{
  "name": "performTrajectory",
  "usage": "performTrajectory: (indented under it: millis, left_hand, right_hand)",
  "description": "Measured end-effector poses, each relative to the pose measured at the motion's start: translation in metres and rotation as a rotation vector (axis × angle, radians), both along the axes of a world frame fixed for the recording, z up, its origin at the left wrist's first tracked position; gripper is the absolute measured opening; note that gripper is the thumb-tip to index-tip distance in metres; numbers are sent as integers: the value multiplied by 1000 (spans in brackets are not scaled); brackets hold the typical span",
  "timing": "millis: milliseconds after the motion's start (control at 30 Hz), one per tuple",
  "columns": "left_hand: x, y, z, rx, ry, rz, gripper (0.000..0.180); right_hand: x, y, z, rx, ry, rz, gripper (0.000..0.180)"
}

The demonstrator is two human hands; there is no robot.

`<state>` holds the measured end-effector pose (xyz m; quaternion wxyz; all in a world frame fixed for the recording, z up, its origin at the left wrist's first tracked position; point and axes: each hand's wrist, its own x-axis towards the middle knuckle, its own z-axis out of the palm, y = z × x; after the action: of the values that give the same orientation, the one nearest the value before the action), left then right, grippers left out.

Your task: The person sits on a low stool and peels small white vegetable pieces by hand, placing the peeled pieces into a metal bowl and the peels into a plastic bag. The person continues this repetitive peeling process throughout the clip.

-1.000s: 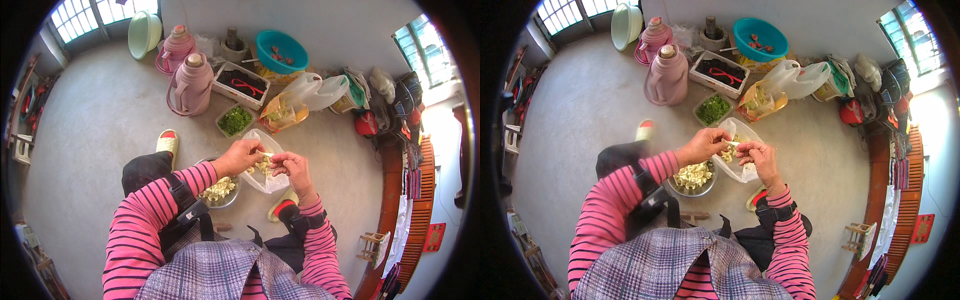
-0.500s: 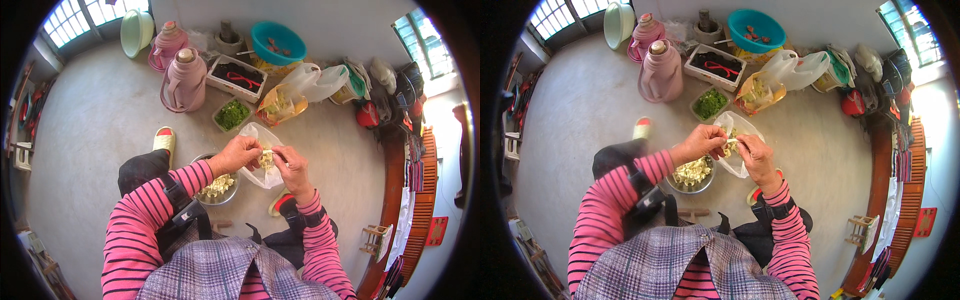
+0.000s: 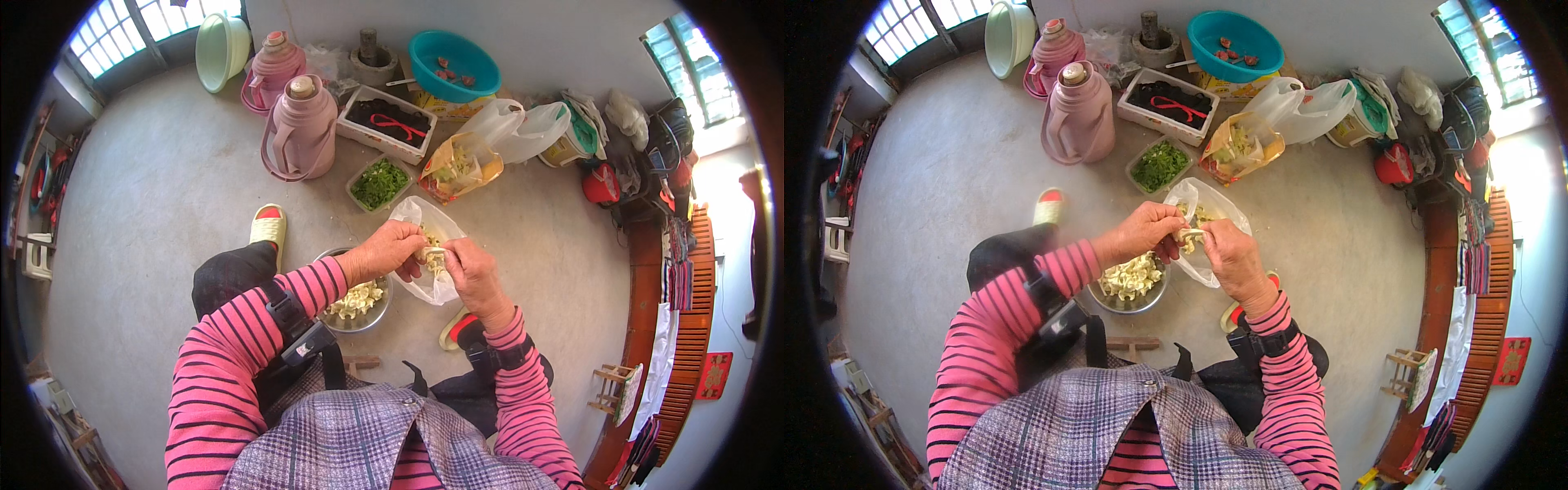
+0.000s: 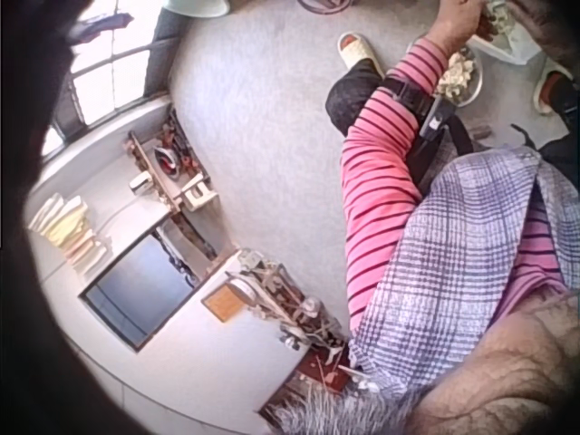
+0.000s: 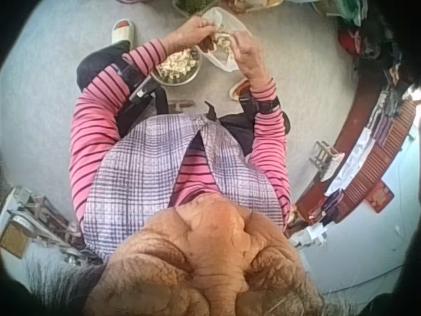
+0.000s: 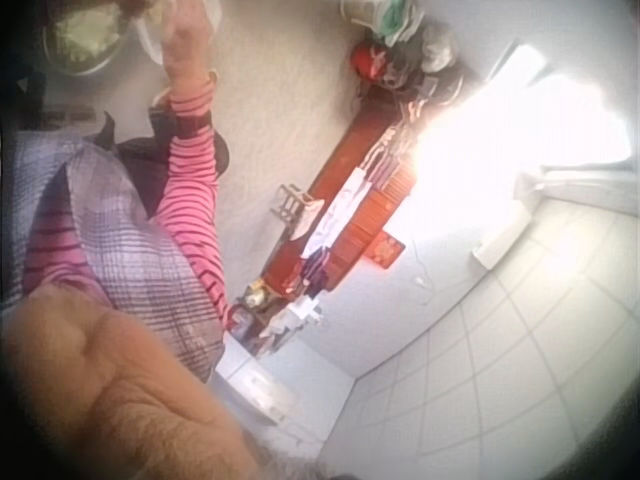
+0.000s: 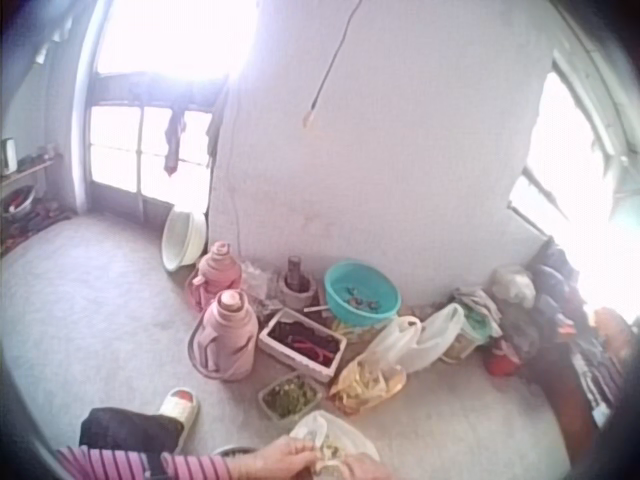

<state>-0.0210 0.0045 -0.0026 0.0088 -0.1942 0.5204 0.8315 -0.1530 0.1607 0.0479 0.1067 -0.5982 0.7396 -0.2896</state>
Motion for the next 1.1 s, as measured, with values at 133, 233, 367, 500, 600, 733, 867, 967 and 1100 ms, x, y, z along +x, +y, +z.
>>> performTrajectory:
  millis: [133,233,367,500,600,733,867,967,1100]
  left_hand:
    - [0,-1,0,5,2,4,25]
    - [0,0,1,-26,-3,24,26]
    - [0,-3,3,-86,-45,-66,26]
    - [3,0,-1,-124,-38,-217,22]
    - [2,-1,-5,-224,-27,-210,22]
    - [0,3,-8,-396,-33,-180,24]
    - [1,9,-6,-733,-16,-141,21]
    - [2,10,-6,-847,-6,-135,21]
    - [1,9,-8,-670,-13,-92,21]
  right_hand:
    - [1,0,2,23,-88,-28,10]
    - [1,-1,0,8,-54,-2,10]
    - [3,0,-3,8,-73,47,10]
    - [7,0,-7,20,-92,80,12]
    - [7,0,-9,41,8,130,16]
    - [9,2,-17,72,110,151,17]
    - [9,1,-21,163,242,183,8]
    - [12,2,-21,203,286,169,7]
    - [12,0,-20,155,255,148,9]
